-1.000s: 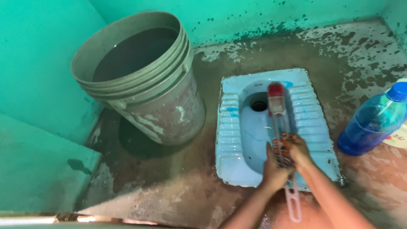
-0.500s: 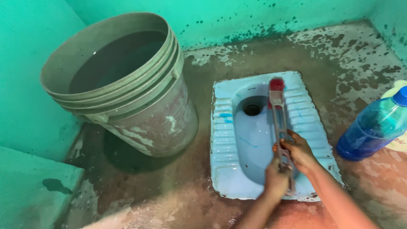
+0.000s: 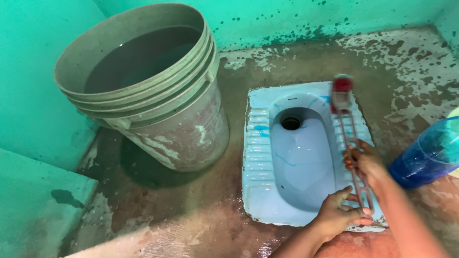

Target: The person cleans a squat toilet by applying blue cleaning liquid from a bottle and scrubbing the surfaces with a brush.

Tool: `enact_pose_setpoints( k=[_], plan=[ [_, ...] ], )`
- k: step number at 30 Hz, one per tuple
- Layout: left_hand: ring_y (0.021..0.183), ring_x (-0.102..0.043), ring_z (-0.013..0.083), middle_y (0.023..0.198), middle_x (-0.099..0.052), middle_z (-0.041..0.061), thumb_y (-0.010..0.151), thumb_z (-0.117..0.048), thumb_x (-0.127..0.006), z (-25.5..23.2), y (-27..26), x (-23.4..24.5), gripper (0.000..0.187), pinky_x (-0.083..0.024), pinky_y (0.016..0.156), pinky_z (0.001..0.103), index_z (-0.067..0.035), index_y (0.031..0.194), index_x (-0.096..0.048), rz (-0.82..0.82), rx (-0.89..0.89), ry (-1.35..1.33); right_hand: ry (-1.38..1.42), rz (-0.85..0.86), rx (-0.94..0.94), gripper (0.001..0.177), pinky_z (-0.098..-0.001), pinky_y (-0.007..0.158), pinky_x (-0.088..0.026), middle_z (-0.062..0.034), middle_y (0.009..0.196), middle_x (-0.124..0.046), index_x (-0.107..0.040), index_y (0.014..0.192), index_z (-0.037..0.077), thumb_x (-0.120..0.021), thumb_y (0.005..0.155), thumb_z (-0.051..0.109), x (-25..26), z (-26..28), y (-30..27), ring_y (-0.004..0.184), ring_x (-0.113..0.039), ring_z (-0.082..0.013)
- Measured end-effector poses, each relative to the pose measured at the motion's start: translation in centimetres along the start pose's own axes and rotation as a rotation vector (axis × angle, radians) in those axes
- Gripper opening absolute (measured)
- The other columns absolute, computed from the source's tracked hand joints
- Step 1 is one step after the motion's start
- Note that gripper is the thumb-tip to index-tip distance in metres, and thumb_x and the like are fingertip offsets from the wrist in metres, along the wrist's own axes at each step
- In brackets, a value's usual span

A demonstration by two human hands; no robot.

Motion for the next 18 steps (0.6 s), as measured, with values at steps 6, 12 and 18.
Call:
enact_pose_setpoints(
  k=[6, 12, 18],
  plan=[
    [0.102, -0.067, 0.0213, 0.114, -0.057, 0.016, 0.101, 0.011, -0.065, 0.0, 0.9, 0.7, 0.05, -0.061, 0.092, 0.035, 0.016, 0.148, -0.047, 0.037, -0.309, 0.149, 0.072, 0.014, -0.035, 0.03, -0.0305, 0.046, -0.038, -0.0109, 0.077, -0.055, -0.049, 0.128, 0.009, -0.051, 0.1, 0.0, -2.4, 0.1, -1.5, 0.055, -0.045, -0.0156],
    [0.094, -0.07, 0.0247, 0.117, -0.055, 0.008, 0.095, 0.006, -0.065, -1.1, -0.8, -0.5, 0.078, -0.06, 0.081, 0.034, 0.002, 0.162, -0.024, -0.047, -0.063, 0.035, 0.003, -0.031, -0.068, 0.026, -0.0317, 0.043, -0.035, -0.0111, 0.074, -0.05, -0.047, 0.125, 0.013, -0.049, 0.101, 0.002, -1.6, 1.3, -2.2, 0.052, -0.04, -0.0156],
    [0.103, -0.069, 0.0238, 0.128, -0.055, 0.016, 0.096, 0.004, -0.069, -3.1, -0.4, -0.5, 0.089, -0.061, 0.091, 0.034, 0.014, 0.166, -0.014, 0.035, -0.213, 0.066, 0.044, -0.02, -0.047, 0.026, -0.0289, 0.044, -0.035, -0.0112, 0.075, -0.052, -0.046, 0.125, 0.011, -0.045, 0.101, 0.0, -0.4, 0.8, 1.2, 0.053, -0.042, -0.0145]
  ],
)
Point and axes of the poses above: each hand's wrist, its own y-axis towards the middle knuckle, its own x-axis out of the back of the hand, z = x × y, the point moved 7 cm from there along y, towards the middle knuckle
